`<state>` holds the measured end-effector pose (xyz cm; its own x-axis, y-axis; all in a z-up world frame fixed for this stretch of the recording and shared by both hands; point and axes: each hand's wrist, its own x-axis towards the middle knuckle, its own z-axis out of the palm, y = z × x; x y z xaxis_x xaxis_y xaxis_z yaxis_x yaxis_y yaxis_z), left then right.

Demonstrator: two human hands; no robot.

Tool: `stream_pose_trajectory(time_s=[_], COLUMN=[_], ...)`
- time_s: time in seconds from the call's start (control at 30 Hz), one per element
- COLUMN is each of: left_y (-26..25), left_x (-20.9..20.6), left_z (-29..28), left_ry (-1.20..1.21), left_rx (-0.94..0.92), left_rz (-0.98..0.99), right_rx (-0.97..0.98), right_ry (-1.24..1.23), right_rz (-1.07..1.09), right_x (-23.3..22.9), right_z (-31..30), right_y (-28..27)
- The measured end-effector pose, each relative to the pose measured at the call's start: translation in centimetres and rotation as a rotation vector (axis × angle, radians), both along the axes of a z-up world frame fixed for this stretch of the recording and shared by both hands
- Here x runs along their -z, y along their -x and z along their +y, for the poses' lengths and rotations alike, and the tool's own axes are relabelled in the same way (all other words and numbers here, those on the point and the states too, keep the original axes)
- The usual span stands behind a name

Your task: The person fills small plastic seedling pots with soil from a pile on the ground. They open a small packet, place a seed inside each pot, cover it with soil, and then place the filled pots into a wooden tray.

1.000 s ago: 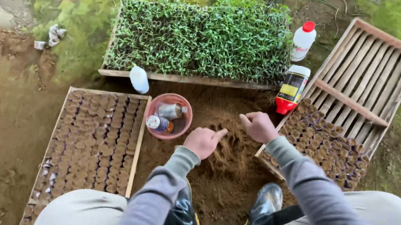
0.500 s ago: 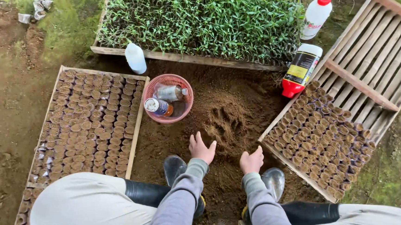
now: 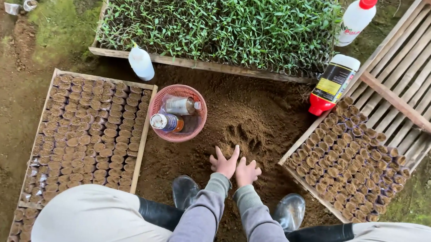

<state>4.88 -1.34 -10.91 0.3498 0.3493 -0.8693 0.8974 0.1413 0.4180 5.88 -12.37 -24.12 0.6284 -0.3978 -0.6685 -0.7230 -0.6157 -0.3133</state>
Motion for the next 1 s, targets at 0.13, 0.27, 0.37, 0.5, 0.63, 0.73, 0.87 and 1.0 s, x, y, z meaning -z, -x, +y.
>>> stream_pose_trajectory(time_s=[0.13,0.27,0.37,0.5,0.63,0.73,0.87,1.0], left_y=[0.1,-2.5,-2.3,-1.7,-1.8,-2.3,-3.1,-4.2], left_x=[5.0,-1.6,0.3,2.9,0.4,-1.4,-3.6,-3.6], left_z=[0.1,0.9,1.2,3.2,5.5,6.6,7.4,7.1], left_ry=[0.060,0.112,-0.167,-0.304,-0.395,-0.412,-0.362,-0.302], left_rx=[-0.108,-0.226,-0.086,-0.128,-0.084,0.007,0.129,0.267], left_rz=[-0.041,-0.232,-0.219,-0.204,-0.165,-0.173,-0.194,-0.148], right_rx=[0.025,0.177,-0.109,-0.117,-0.156,-0.245,-0.325,-0.340], right_ry=[-0.233,-0.530,-0.175,-0.093,-0.162,-0.167,-0.182,-0.272], right_rz=[-0.035,-0.245,-0.312,-0.351,-0.512,-0.593,-0.517,-0.502], right_x=[-2.9,-12.2,-6.2,-5.7,-9.4,-11.1,-11.5,-12.3], right_z=[1.4,3.5,-1.4,-4.3,-4.0,-3.6,-2.9,-1.4], right_y=[-1.2,-2.3,-4.1,-3.6,-3.5,-3.7,-4.7,-6.4])
